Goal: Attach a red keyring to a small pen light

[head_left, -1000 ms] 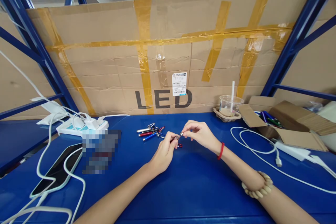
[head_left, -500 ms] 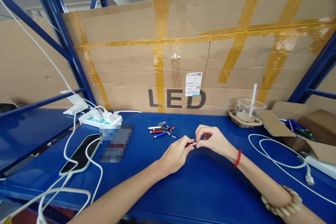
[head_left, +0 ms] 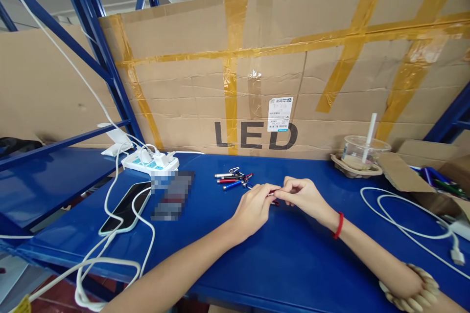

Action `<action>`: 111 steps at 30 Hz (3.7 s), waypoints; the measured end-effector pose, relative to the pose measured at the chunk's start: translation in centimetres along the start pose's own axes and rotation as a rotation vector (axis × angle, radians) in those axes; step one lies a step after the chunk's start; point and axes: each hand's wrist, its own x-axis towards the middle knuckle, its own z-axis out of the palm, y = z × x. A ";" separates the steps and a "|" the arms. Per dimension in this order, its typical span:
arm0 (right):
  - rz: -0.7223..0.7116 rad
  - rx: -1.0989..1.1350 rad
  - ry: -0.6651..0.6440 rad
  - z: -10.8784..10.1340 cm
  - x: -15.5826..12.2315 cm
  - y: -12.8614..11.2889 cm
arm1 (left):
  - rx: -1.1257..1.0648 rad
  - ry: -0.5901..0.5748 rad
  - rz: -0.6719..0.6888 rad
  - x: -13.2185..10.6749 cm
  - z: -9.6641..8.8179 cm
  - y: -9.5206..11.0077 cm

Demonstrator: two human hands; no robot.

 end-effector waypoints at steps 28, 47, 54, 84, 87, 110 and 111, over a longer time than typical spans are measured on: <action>-0.184 -0.077 -0.106 -1.8 0.4 0.4 | 0.043 -0.137 -0.241 0.4 0.0 -0.1; -0.195 -0.097 -0.136 -0.8 -0.2 0.2 | -0.059 -0.164 -0.120 -0.2 -0.1 -0.8; -0.254 -0.198 -0.090 -0.8 -0.3 0.0 | -0.042 -0.088 -0.052 0.0 0.1 -1.3; -0.042 -0.094 -0.091 0.0 0.3 1.2 | 0.094 -0.071 -0.049 0.2 -0.7 -0.9; -0.042 -0.073 -0.101 -0.1 0.4 1.2 | 0.055 -0.082 -0.053 0.1 -0.7 -0.9; -0.025 0.031 -0.116 0.4 -0.3 0.1 | 0.044 0.006 -0.033 -0.4 0.2 -1.0; -0.020 0.031 -0.116 0.5 -0.3 0.1 | 0.069 0.012 -0.024 -0.5 0.2 -0.9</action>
